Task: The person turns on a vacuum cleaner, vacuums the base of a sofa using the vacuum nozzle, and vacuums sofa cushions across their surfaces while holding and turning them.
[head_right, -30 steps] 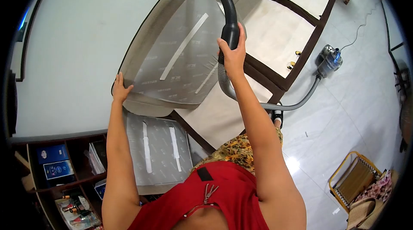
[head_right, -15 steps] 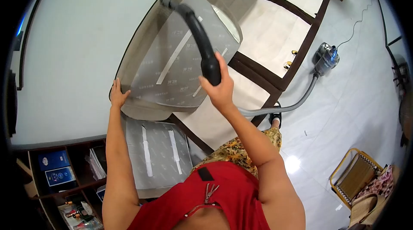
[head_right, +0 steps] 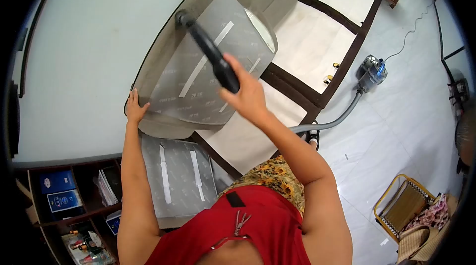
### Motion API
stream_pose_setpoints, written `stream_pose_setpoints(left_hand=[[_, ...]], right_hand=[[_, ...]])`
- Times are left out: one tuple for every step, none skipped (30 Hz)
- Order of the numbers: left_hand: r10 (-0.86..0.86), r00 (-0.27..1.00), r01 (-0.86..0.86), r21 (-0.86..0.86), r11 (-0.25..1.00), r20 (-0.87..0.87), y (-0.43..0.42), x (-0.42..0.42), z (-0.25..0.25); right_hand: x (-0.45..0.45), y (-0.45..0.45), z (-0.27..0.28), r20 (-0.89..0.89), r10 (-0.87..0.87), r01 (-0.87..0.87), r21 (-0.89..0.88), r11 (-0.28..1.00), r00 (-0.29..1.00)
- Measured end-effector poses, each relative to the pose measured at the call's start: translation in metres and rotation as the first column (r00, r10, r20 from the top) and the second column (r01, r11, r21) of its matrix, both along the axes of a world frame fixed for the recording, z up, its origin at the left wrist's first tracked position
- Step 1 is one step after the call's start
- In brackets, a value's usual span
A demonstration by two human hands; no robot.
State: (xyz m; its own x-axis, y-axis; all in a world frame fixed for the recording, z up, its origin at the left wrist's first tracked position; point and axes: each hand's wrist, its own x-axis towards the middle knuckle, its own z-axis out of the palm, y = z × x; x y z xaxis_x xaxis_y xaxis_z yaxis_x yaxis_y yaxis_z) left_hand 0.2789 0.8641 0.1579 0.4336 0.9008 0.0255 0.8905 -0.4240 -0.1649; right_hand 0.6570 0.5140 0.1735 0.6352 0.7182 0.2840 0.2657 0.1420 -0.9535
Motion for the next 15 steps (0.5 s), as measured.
stream_pose_setpoints(left_hand=[[0.015, 1.0, -0.015, -0.009, 1.0, -0.009, 0.001, 0.0, 0.001], [0.031, 0.999, -0.031, -0.016, 0.999, -0.019, 0.002, 0.001, 0.002], [0.032, 0.999, -0.033, -0.014, 0.999, -0.02, 0.001, 0.001, 0.003], [0.033, 0.999, -0.033, -0.012, 0.999, -0.023, -0.001, 0.002, 0.003], [0.033, 0.999, -0.033, -0.011, 0.999, -0.027, -0.002, 0.002, 0.003], [0.014, 1.0, -0.014, -0.003, 1.0, -0.023, -0.002, 0.0, 0.001], [-0.003, 1.0, 0.003, 0.004, 1.0, -0.018, -0.001, -0.003, -0.002], [-0.017, 1.0, 0.017, 0.013, 1.0, -0.012, 0.0, -0.007, -0.003], [-0.019, 1.0, 0.019, 0.006, 1.0, 0.008, -0.003, -0.007, -0.002], [-0.018, 0.999, 0.018, -0.001, 1.0, 0.027, -0.007, -0.004, -0.001], [-0.021, 0.999, 0.021, -0.009, 1.0, 0.045, -0.012, -0.002, 0.001], [-0.009, 0.999, 0.009, -0.009, 1.0, 0.033, -0.014, -0.001, 0.003], [0.002, 1.0, -0.002, -0.01, 1.0, 0.023, -0.017, 0.0, 0.004], [0.013, 1.0, -0.013, -0.012, 1.0, 0.017, -0.018, 0.003, 0.004], [0.011, 1.0, -0.01, -0.007, 1.0, 0.022, -0.019, 0.003, 0.004]], right_hand=[[-0.007, -0.006, 0.0, 0.019, 0.041, -0.041, -0.02, 0.999, 0.999], [-0.009, -0.01, 0.003, -0.024, 0.05, -0.051, -0.021, 0.998, 0.998], [-0.01, -0.014, 0.008, -0.068, 0.06, -0.062, -0.022, 0.998, 0.996], [-0.008, -0.018, 0.013, -0.114, 0.069, -0.072, -0.022, 0.997, 0.991], [0.001, -0.017, 0.018, -0.117, 0.026, -0.024, 0.02, 1.0, 0.993], [0.007, -0.012, 0.02, -0.086, -0.05, 0.056, 0.066, 0.996, 0.995], [0.015, -0.006, 0.025, -0.056, -0.126, 0.132, 0.114, 0.985, 0.99], [0.023, -0.003, 0.034, -0.106, -0.151, 0.162, 0.101, 0.982, 0.983], [0.032, 0.003, 0.045, -0.1, -0.19, 0.202, 0.129, 0.971, 0.977], [0.041, 0.006, 0.056, -0.122, -0.155, 0.163, 0.059, 0.985, 0.98], [0.048, 0.01, 0.064, -0.146, -0.123, 0.122, -0.012, 0.992, 0.982], [0.05, 0.019, 0.06, -0.046, -0.144, 0.145, 0.009, 0.989, 0.988], [0.047, 0.02, 0.056, -0.033, -0.113, 0.112, -0.009, 0.994, 0.993], [0.043, 0.02, 0.053, -0.018, -0.081, 0.08, -0.028, 0.996, 0.997], [0.036, 0.019, 0.053, 0.0, -0.047, 0.047, -0.049, 0.998, 0.999]])
